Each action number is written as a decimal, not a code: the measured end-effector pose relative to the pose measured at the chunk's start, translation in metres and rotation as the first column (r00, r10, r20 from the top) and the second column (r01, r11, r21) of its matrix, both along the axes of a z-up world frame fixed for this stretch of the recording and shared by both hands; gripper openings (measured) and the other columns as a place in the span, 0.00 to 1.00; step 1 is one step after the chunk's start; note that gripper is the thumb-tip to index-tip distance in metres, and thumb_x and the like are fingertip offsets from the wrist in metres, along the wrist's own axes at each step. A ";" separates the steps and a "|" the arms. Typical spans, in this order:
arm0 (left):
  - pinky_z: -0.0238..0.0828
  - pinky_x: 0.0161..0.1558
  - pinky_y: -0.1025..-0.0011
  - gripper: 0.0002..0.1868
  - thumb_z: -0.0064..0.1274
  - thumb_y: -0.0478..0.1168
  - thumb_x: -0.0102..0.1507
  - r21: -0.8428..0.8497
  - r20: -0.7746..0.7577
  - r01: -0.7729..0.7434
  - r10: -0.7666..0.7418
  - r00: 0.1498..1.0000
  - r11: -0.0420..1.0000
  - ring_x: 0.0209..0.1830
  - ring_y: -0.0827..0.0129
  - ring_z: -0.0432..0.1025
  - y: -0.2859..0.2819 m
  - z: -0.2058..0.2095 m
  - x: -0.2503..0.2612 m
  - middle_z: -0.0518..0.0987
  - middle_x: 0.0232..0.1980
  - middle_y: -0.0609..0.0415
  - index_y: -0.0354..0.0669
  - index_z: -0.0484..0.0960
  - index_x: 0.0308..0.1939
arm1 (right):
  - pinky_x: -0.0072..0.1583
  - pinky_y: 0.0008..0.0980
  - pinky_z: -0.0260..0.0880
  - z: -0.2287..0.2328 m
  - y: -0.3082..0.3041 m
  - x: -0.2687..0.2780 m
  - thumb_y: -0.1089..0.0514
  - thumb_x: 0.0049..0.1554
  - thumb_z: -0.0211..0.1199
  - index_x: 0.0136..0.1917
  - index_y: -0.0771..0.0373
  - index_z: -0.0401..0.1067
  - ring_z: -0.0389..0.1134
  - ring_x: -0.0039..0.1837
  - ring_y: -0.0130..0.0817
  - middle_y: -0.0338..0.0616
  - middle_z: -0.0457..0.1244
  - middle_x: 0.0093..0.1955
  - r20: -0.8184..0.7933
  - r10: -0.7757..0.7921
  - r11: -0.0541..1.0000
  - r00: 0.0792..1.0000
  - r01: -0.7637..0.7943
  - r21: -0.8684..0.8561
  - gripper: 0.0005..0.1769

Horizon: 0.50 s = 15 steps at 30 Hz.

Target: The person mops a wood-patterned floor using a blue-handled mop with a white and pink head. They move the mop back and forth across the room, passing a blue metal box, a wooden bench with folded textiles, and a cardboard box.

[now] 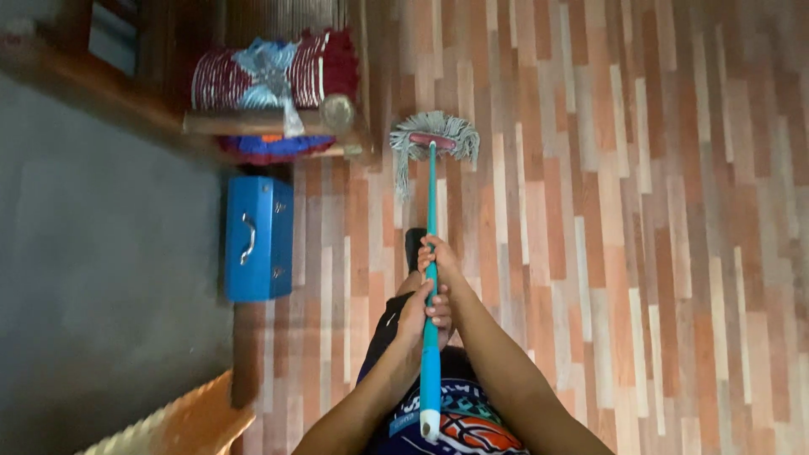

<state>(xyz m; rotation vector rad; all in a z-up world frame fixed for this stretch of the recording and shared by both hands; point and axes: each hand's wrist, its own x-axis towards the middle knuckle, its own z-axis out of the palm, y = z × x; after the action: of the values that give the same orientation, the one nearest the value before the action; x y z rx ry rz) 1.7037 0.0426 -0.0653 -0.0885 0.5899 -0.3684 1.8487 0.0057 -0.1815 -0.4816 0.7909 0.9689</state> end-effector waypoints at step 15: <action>0.59 0.15 0.80 0.16 0.53 0.54 0.66 0.017 -0.167 0.090 -0.086 0.982 0.996 0.16 0.86 0.63 0.052 -0.023 0.260 0.69 0.25 0.67 0.47 0.76 0.41 | 0.24 0.18 0.52 -0.079 0.055 0.257 0.47 0.60 0.58 0.43 0.57 0.68 0.45 0.22 0.14 0.25 0.51 0.27 0.224 0.120 0.978 0.967 -0.077 -0.193 0.12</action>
<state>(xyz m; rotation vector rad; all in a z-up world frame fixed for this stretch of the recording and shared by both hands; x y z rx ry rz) 1.9640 0.0950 -0.0885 -0.0708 0.7653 -0.4424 2.1056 0.0606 -0.2610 -0.7868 0.6487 0.9149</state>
